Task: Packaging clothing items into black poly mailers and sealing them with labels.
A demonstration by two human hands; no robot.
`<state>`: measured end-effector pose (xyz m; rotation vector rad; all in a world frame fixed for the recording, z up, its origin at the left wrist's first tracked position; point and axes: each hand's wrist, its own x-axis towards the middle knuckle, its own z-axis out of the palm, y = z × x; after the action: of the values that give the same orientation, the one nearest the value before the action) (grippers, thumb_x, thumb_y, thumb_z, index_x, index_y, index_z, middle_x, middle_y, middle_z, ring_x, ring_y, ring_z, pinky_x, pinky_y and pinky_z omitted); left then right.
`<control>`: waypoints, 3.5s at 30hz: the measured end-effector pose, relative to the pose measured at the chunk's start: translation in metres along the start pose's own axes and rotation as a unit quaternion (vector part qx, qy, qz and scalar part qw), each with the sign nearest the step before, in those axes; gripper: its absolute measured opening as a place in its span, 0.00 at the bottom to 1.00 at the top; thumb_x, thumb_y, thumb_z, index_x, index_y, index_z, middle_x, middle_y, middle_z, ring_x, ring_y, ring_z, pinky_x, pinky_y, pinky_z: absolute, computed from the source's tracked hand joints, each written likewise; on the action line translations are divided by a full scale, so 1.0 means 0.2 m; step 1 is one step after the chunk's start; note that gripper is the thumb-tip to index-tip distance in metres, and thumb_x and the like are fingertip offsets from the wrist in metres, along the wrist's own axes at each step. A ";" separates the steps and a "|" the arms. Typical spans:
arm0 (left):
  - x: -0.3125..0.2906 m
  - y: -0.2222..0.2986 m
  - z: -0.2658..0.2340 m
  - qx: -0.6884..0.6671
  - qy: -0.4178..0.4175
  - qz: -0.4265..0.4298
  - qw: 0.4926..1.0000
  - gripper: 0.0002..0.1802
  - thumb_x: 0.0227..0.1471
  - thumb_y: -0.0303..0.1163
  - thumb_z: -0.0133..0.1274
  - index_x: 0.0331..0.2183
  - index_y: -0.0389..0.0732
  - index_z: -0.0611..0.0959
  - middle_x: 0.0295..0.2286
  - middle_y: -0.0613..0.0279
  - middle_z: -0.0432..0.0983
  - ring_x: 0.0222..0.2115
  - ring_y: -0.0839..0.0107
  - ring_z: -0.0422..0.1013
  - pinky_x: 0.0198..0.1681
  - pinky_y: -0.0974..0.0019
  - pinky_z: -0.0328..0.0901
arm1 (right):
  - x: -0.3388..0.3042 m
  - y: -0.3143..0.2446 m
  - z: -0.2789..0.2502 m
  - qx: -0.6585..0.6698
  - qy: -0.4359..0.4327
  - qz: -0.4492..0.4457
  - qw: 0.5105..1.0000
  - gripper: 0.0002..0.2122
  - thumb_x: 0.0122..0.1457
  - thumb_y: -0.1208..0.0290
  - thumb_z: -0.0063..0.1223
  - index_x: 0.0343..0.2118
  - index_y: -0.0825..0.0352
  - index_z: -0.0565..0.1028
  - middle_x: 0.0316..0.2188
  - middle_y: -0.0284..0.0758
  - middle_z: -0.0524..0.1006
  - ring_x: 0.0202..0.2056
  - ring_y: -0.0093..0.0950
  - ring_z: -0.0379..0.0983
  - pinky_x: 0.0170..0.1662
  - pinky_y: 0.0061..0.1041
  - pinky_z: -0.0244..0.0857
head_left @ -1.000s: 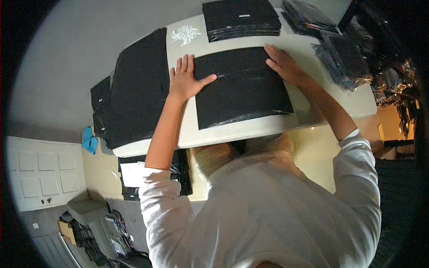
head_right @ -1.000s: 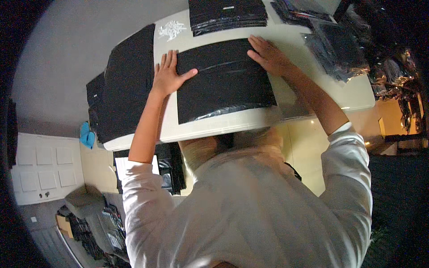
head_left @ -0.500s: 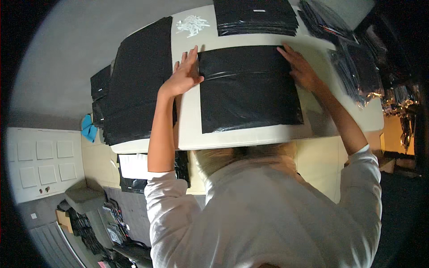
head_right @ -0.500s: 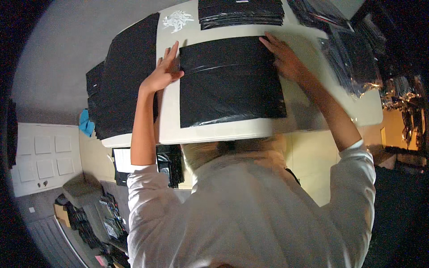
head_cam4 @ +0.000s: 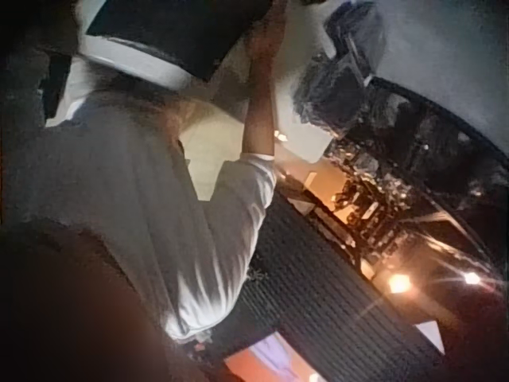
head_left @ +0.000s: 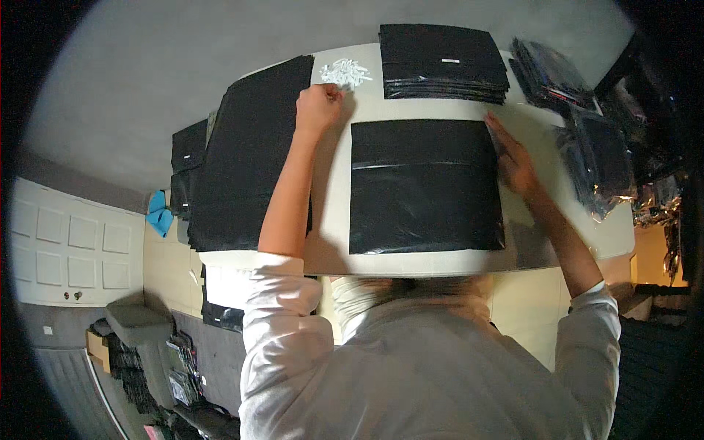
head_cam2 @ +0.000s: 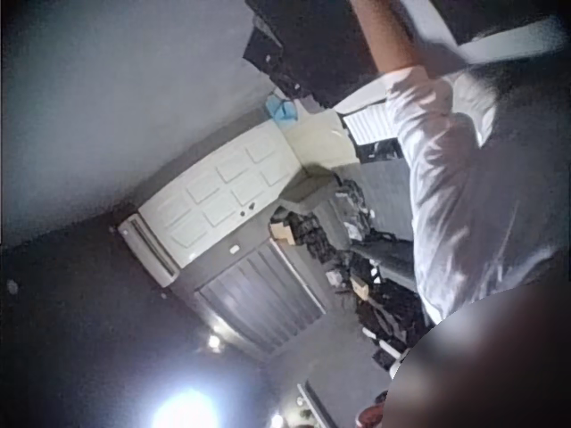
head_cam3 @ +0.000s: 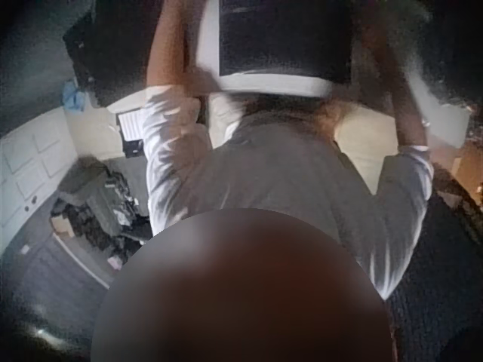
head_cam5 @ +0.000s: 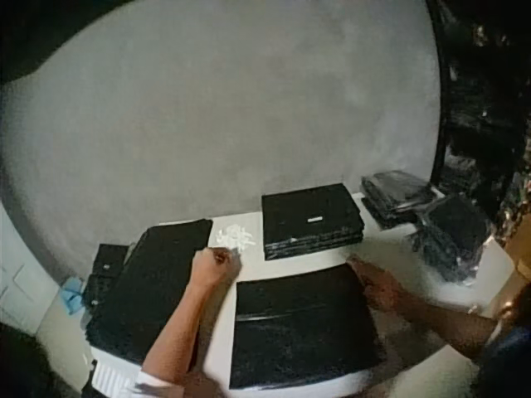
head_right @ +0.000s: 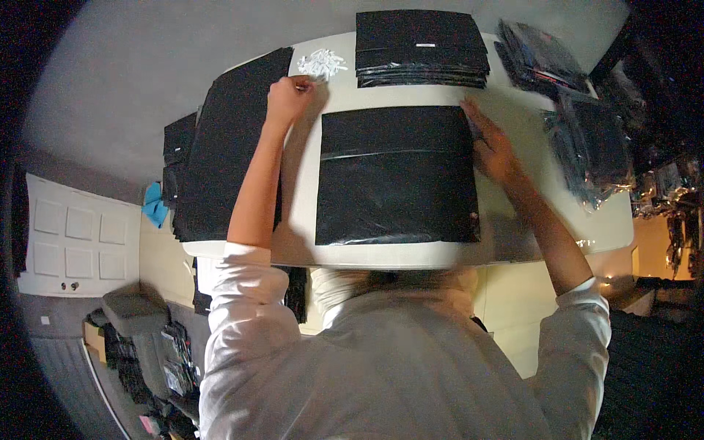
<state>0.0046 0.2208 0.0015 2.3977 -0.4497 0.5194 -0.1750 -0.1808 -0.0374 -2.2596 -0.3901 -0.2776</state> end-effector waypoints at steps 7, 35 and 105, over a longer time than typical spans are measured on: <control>0.01 -0.07 0.14 0.133 0.053 0.021 0.990 0.13 0.52 0.38 0.61 0.30 0.36 0.88 0.32 0.46 0.80 0.32 0.46 0.79 0.38 0.50 0.73 | -0.01 0.10 0.01 0.105 0.033 -0.046 0.993 0.34 0.52 0.75 0.41 0.66 0.72 0.59 0.68 0.49 0.58 0.70 0.40 0.50 0.72 0.37 0.39; -0.03 -0.04 0.08 0.044 -0.007 0.046 0.998 0.15 0.54 0.39 0.60 0.37 0.36 0.87 0.34 0.45 0.82 0.35 0.48 0.79 0.42 0.54 0.73 | -0.01 0.11 0.00 0.015 0.035 -0.047 0.998 0.30 0.59 0.61 0.49 0.64 0.65 0.64 0.68 0.48 0.58 0.68 0.46 0.54 0.71 0.39 0.44; -0.25 0.56 0.10 -0.136 -0.409 0.118 0.894 0.08 0.46 0.26 0.64 0.33 0.43 0.91 0.29 0.59 0.86 0.30 0.71 0.80 0.40 0.68 0.73 | -0.02 0.02 0.07 -0.063 0.075 0.005 0.995 0.22 0.67 0.60 0.48 0.60 0.64 0.69 0.65 0.44 0.65 0.64 0.43 0.63 0.66 0.38 0.57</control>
<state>-0.0820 0.1345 0.0216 2.1934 -1.1006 -0.4792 -0.1762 -0.1731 -0.0497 -2.3442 -0.2878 -0.4753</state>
